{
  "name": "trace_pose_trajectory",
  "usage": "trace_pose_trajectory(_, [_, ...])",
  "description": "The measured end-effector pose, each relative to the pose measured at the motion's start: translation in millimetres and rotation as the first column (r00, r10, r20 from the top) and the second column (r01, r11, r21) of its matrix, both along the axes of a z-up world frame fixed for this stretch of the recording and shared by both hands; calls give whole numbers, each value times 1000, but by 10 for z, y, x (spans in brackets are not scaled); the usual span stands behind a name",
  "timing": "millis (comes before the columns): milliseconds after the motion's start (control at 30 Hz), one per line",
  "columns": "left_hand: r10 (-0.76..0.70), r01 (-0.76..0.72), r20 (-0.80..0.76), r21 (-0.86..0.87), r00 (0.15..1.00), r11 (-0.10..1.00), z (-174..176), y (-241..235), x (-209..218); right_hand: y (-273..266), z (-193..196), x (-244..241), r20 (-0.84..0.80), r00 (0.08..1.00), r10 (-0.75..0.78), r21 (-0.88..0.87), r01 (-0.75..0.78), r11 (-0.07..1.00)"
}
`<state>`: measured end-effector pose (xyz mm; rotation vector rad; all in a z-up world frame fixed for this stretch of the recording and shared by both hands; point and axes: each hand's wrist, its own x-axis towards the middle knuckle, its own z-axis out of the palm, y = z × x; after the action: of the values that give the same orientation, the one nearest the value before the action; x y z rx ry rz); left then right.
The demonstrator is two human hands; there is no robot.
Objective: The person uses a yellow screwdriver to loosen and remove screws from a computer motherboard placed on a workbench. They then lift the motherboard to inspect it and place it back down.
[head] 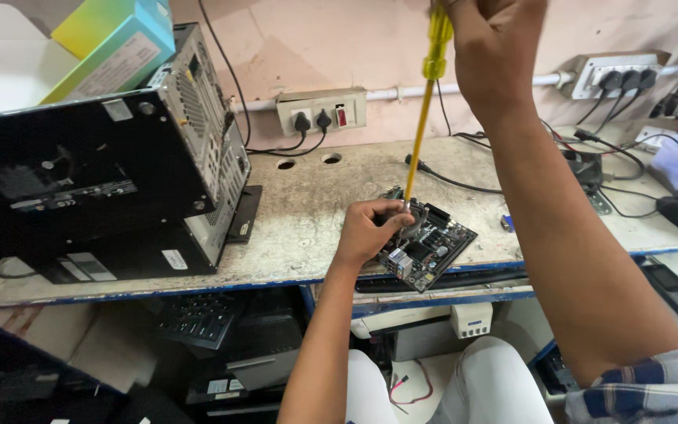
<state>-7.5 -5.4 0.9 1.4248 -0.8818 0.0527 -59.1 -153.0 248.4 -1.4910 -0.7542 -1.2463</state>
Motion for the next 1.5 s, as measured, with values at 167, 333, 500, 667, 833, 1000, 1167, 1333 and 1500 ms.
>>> trace_pose_trajectory(167, [-124,130,146,-34,982,991,75,49,-44,-57,5,-46,-131,984,123,32,-120,992])
trace_pose_trajectory(333, [27,-28,99,12,995,1000,111,42,-71,-79,-42,15,20,999,-31,-116,33,993])
trace_pose_trajectory(500, [86,-95,178,44,980,995,153,58,-140,-73,9,-76,-115,986,122,-155,-139,978])
trace_pose_trajectory(667, [215,-293,457,107,863,950,203,52,-227,8,-130,-119,-285,958,-26,-266,-53,963])
trace_pose_trajectory(833, [499,-650,615,30,611,759,244,34,-235,-234,-292,-101,-177,977,-115,-249,69,966])
trace_pose_trajectory(1000, [523,-685,554,122,648,718,298,-11,-229,-784,-473,-93,21,996,-87,98,84,992])
trace_pose_trajectory(1167, [457,-629,533,197,713,752,291,11,-249,-1192,-828,40,133,863,-488,137,471,871])
trace_pose_trajectory(1333, [474,-655,570,155,671,740,254,-13,-249,-1223,-1147,82,82,870,-486,88,480,873])
trace_pose_trajectory(1500, [456,-639,585,144,671,755,246,-9,-229,-1116,-1105,159,-67,967,-245,108,251,962])
